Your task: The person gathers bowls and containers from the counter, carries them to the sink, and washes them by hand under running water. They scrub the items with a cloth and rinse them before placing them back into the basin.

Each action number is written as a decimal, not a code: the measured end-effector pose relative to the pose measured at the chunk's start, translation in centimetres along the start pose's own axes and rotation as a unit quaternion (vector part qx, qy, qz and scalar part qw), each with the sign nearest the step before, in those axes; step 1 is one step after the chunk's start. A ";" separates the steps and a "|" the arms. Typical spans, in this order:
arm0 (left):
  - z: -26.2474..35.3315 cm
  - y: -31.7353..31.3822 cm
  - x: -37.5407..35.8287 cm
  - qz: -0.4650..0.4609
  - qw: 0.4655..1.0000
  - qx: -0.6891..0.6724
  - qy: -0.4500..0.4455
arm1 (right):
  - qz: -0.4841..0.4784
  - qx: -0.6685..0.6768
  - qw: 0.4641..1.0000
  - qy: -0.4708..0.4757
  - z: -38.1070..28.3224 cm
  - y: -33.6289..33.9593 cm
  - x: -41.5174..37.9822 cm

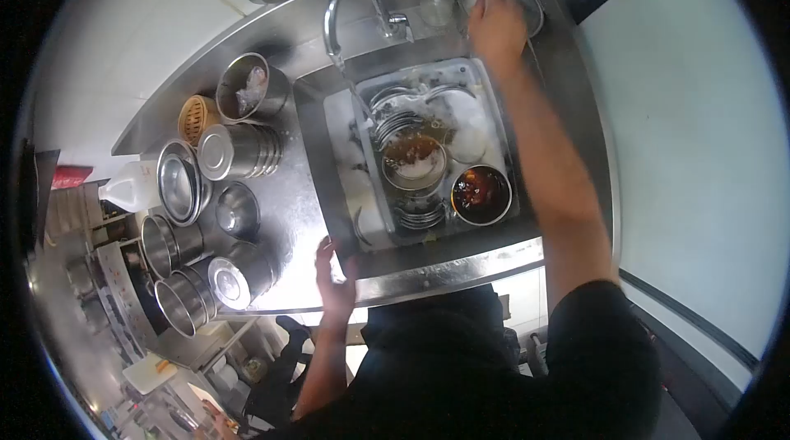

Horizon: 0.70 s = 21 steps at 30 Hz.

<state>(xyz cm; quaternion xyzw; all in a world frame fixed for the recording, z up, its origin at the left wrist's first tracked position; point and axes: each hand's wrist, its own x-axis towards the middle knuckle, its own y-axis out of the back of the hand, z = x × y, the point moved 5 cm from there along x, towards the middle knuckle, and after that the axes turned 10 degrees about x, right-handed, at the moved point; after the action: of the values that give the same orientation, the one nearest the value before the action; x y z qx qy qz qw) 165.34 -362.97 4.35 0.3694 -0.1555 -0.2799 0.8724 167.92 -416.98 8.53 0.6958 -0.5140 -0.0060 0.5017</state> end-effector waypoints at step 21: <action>-3.9 -21.9 15.1 -0.346 0.825 -0.341 0.289 | -0.215 0.386 0.882 -0.163 1.5 6.9 -11.4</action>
<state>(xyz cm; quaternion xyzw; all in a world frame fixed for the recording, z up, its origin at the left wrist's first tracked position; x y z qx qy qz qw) 171.02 -382.43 -13.37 0.1422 0.3472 -0.4787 0.7938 156.93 -409.58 6.86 0.9167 -0.3883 -0.0286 0.0891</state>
